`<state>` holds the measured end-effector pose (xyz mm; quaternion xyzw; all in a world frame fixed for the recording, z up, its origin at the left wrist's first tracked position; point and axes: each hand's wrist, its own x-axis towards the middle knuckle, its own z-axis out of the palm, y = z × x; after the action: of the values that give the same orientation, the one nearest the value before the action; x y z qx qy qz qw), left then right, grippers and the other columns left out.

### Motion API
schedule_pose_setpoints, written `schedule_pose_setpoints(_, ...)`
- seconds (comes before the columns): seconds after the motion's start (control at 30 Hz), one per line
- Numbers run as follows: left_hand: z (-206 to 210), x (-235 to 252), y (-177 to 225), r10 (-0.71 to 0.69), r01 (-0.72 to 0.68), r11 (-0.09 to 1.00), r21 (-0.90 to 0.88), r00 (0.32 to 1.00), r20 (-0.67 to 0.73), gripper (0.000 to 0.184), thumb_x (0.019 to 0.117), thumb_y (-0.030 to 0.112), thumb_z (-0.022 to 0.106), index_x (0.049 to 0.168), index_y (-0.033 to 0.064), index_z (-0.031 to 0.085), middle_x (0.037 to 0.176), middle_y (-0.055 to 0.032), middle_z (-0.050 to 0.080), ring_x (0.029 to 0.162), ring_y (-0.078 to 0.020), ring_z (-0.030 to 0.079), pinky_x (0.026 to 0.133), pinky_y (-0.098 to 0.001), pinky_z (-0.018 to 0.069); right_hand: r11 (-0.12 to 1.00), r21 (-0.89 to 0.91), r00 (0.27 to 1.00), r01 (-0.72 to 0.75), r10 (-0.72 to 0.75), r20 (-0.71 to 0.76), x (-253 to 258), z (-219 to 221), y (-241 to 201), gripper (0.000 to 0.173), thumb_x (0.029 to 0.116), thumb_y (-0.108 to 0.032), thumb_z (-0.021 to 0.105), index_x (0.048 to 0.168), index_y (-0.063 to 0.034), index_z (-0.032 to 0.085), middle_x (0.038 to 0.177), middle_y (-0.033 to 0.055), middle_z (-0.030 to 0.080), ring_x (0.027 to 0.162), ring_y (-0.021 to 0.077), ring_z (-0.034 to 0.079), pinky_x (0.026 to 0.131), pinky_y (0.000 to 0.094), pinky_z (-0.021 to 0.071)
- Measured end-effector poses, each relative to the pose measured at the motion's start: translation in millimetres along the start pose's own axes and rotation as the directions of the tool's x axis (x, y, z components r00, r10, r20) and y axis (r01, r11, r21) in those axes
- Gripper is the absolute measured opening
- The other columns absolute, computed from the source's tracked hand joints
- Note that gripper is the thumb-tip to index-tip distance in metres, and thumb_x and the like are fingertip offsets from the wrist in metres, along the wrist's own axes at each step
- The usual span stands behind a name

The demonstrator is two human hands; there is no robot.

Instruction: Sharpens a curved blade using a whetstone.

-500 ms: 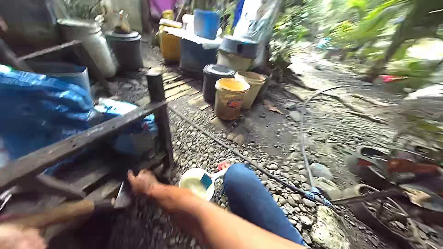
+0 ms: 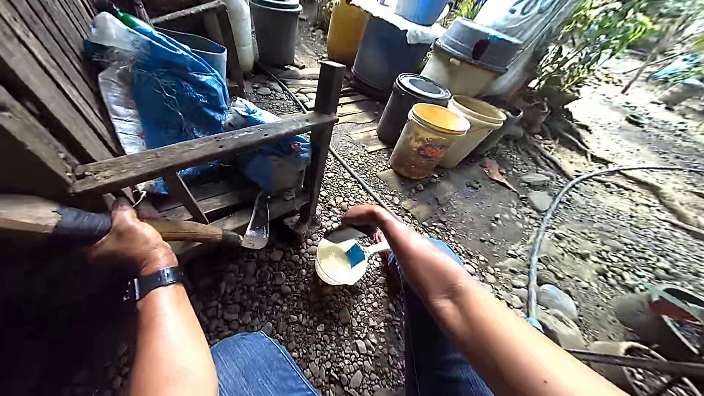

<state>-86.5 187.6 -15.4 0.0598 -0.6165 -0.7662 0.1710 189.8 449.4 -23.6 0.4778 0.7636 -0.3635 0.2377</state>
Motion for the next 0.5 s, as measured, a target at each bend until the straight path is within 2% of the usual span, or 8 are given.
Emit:
schedule_pose_setpoints(0.03,-2,1,-3,-0.022,0.023,1.000,0.018,0.999,-0.029,0.053,0.0940,0.011,0.073,0.138,-0.0052,0.048,0.109,-0.0128,0.062,0.084,-0.0133,0.065,0.078,-0.0315,0.0582,0.989,-0.146,1.000,-0.019,0.021,0.008,3,14,5,0.035,0.1042,-0.028,0.054,0.112,0.0036,0.067,0.104,0.0210,0.065,0.090,0.0318,0.061,0.080,0.0550,0.0473)
schedule_pose_setpoints(0.07,-2,2,-4,-0.043,0.044,0.999,0.021,0.998,-0.040,0.050,0.0948,0.011,0.072,0.136,-0.0042,0.048,0.103,-0.0107,0.061,0.076,-0.0120,0.064,0.071,-0.0308,0.0580,0.971,-0.239,0.999,-0.032,0.040,0.030,12,30,11,0.037,0.1043,-0.026,0.054,0.116,0.0073,0.067,0.118,0.0273,0.066,0.108,0.0399,0.063,0.091,0.0622,0.0463)
schedule_pose_setpoints(0.13,0,2,-5,-0.057,0.057,0.998,0.005,0.998,-0.041,0.044,0.0959,0.009,0.070,0.132,-0.0046,0.049,0.095,-0.0084,0.059,0.067,-0.0104,0.061,0.065,-0.0290,0.0568,0.955,-0.295,0.994,-0.037,0.066,0.088,34,64,26,0.043,0.1071,-0.024,0.049,0.128,0.0106,0.062,0.138,0.0320,0.058,0.132,0.0460,0.054,0.107,0.0656,0.0393)
schedule_pose_setpoints(0.2,3,-1,-2,-0.045,0.045,0.999,-0.006,0.998,-0.046,0.043,0.0957,0.007,0.069,0.132,-0.0052,0.049,0.092,-0.0076,0.060,0.063,-0.0096,0.060,0.063,-0.0282,0.0568,0.965,-0.255,0.996,-0.057,0.074,0.056,64,97,48,0.044,0.1074,-0.027,0.047,0.134,0.0066,0.059,0.141,0.0296,0.057,0.134,0.0449,0.053,0.107,0.0647,0.0412)
schedule_pose_setpoints(0.27,5,-2,-1,-0.028,0.028,1.000,-0.010,0.998,-0.059,0.040,0.0952,0.005,0.069,0.129,-0.0054,0.049,0.085,-0.0058,0.060,0.059,-0.0090,0.061,0.060,-0.0274,0.0572,0.976,-0.201,0.996,-0.084,0.084,-0.008,88,122,65,0.046,0.1079,-0.030,0.044,0.144,-0.0023,0.053,0.143,0.0277,0.056,0.135,0.0447,0.053,0.107,0.0624,0.0435)
schedule_pose_setpoints(0.37,7,-4,3,-0.015,0.014,1.000,-0.023,0.998,-0.061,0.031,0.0970,0.002,0.065,0.123,-0.0046,0.049,0.077,-0.0039,0.058,0.055,-0.0091,0.060,0.056,-0.0261,0.0573,0.985,-0.127,0.993,-0.114,0.108,-0.048,105,147,73,0.051,0.1089,-0.030,0.041,0.156,-0.0091,0.042,0.149,0.0326,0.047,0.135,0.0478,0.050,0.108,0.0589,0.0444)
schedule_pose_setpoints(0.43,7,-5,5,-0.018,0.017,0.999,-0.034,0.999,-0.050,0.024,0.0984,0.001,0.062,0.118,-0.0023,0.049,0.073,-0.0023,0.057,0.052,-0.0095,0.060,0.054,-0.0266,0.0576,0.989,-0.061,0.990,-0.137,0.134,-0.049,108,160,77,0.055,0.1086,-0.029,0.044,0.159,-0.0113,0.035,0.152,0.0342,0.042,0.138,0.0488,0.048,0.110,0.0572,0.0433)
schedule_pose_setpoints(0.5,6,-5,7,-0.044,0.042,0.998,-0.046,0.998,-0.047,0.014,0.0993,0.003,0.061,0.111,0.0002,0.052,0.066,-0.0006,0.057,0.050,-0.0103,0.059,0.052,-0.0276,0.0571,0.988,0.030,0.987,-0.154,0.155,-0.037,113,170,82,0.061,0.1053,-0.030,0.054,0.161,-0.0146,0.033,0.155,0.0332,0.039,0.140,0.0488,0.045,0.112,0.0566,0.0424)
